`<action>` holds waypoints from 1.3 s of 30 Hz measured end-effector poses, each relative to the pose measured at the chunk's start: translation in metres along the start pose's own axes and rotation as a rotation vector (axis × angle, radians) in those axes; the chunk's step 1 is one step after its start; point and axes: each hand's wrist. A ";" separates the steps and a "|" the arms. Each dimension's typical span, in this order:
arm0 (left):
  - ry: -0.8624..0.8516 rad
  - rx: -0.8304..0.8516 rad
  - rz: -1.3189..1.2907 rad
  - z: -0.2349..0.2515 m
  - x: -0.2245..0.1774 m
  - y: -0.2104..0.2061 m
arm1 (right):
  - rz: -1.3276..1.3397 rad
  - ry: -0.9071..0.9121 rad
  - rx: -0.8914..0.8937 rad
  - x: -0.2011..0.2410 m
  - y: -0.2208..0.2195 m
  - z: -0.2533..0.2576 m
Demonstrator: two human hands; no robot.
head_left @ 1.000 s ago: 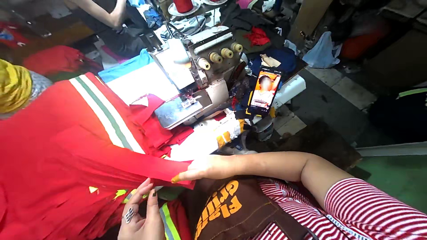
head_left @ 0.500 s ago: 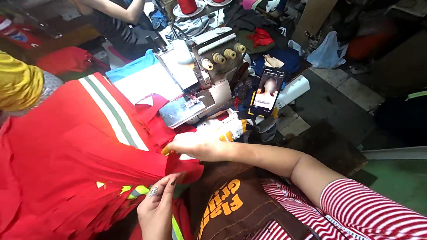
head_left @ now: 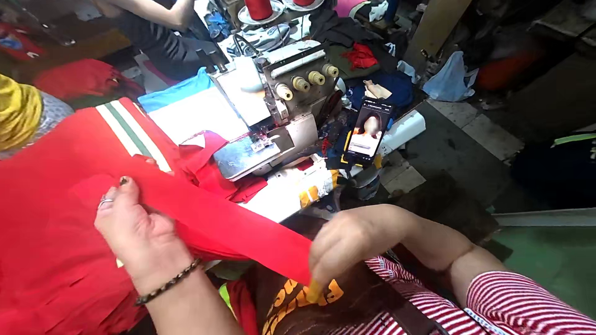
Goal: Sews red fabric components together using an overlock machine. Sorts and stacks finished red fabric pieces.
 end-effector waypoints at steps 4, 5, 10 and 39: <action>0.025 -0.025 -0.016 -0.003 0.014 -0.020 | 0.119 -0.057 0.044 0.021 0.008 -0.019; 0.029 -0.025 -0.006 -0.004 0.017 -0.023 | 0.143 -0.054 0.043 0.024 0.010 -0.021; -0.037 -0.011 -0.055 -0.026 0.030 -0.041 | 0.046 -0.050 0.029 0.021 0.015 -0.020; 0.304 0.465 -0.130 -0.136 0.047 -0.070 | -0.606 -0.527 -0.531 -0.043 0.010 0.022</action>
Point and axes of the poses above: each hand's wrist, its own z-axis towards the middle knuckle, its own y-axis out of the back of the hand, x = y × z, and after that the axes turned 3 degrees about y, right-handed
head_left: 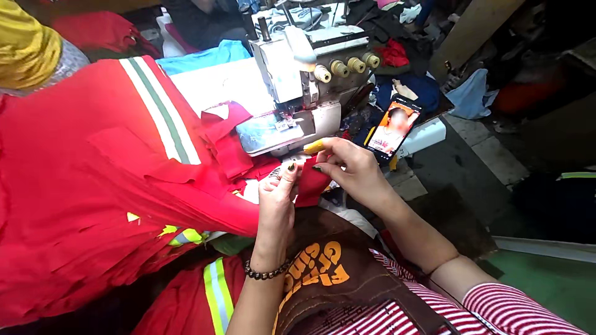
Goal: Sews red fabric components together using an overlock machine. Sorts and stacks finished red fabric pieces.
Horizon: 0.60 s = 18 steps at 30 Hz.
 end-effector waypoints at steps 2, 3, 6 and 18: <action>0.000 0.018 0.007 -0.001 -0.001 0.002 | 0.013 -0.002 -0.004 -0.001 0.000 0.000; -0.007 0.023 0.020 -0.002 -0.002 0.003 | 0.025 -0.006 0.001 -0.002 0.001 0.001; -0.049 0.051 0.111 -0.001 -0.003 0.007 | 0.052 -0.024 0.002 -0.002 0.000 0.003; -0.496 0.330 0.852 0.066 -0.058 0.038 | 0.821 -0.318 0.063 -0.032 -0.034 0.030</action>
Point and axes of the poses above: each hand's wrist, its own z-axis towards the middle knuckle, its own y-axis out of the back of the hand, x = y × z, and after that the axes turned 3 degrees about y, right-handed
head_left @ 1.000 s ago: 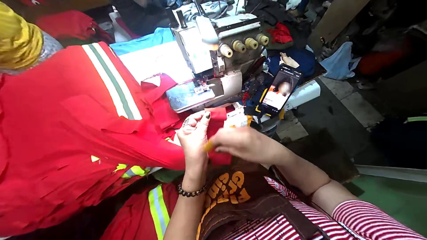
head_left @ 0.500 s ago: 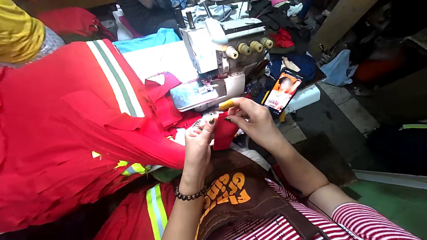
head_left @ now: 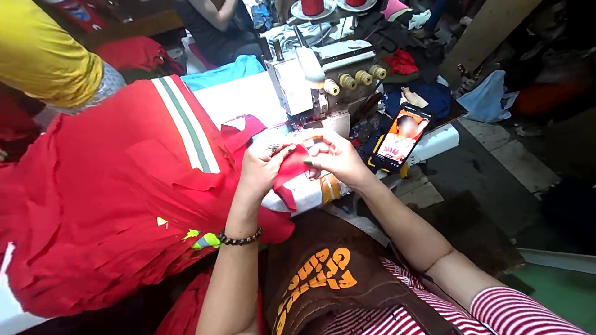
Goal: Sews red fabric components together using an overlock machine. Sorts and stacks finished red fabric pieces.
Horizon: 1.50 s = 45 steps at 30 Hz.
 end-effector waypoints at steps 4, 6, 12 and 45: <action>0.016 -0.022 0.208 0.011 0.015 0.006 | -0.039 -0.047 -0.138 -0.027 0.000 0.010; -0.028 -0.045 0.441 0.012 0.023 -0.001 | -0.105 -0.062 -0.198 -0.030 -0.005 0.013; -0.033 -0.274 0.923 -0.007 0.018 -0.057 | -0.223 -0.034 -0.233 -0.033 -0.005 0.007; 0.213 -0.167 1.022 0.049 0.040 -0.015 | -0.599 -0.124 -0.269 -0.088 0.038 -0.020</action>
Point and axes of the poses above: each hand's wrist, its own z-axis towards the middle knuckle, its own y-axis out of the back of the hand, x = y × z, and after that the axes turned 3 degrees about y, right-handed
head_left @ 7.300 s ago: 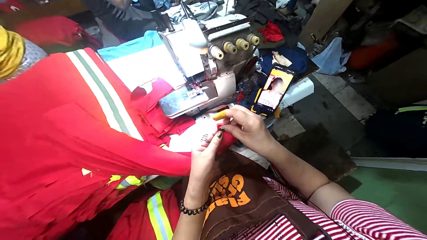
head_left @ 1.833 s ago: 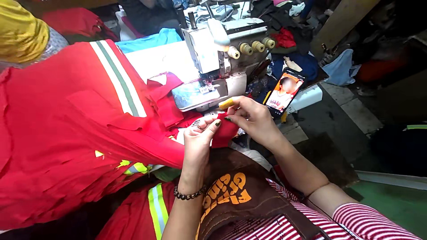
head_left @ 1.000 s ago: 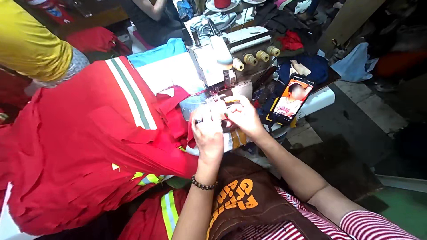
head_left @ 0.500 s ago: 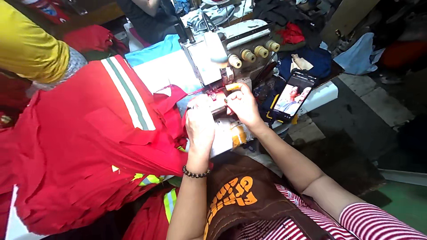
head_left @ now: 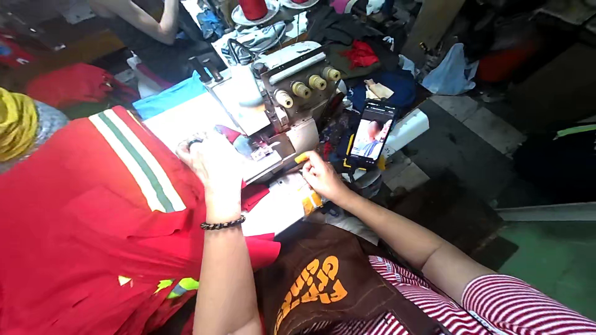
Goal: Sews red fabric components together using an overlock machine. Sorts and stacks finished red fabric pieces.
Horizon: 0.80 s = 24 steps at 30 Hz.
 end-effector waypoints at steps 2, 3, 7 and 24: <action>0.075 0.049 -0.052 0.004 0.010 0.001 | -0.006 -0.014 0.005 -0.008 -0.002 -0.002; 0.094 0.055 -0.100 0.005 0.017 0.001 | 0.001 -0.004 -0.003 -0.009 -0.004 -0.002; 0.041 -0.066 -0.343 -0.014 0.044 0.021 | 0.036 0.017 -0.026 -0.010 -0.006 -0.004; -0.074 -0.006 0.013 -0.114 0.134 0.062 | 0.143 0.037 -0.047 -0.003 -0.001 -0.012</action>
Point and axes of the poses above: each hand's wrist, its own z-axis towards the middle knuckle, its own y-axis out of the back of the hand, x = y × z, and after that the axes turned 3 degrees about y, right-handed
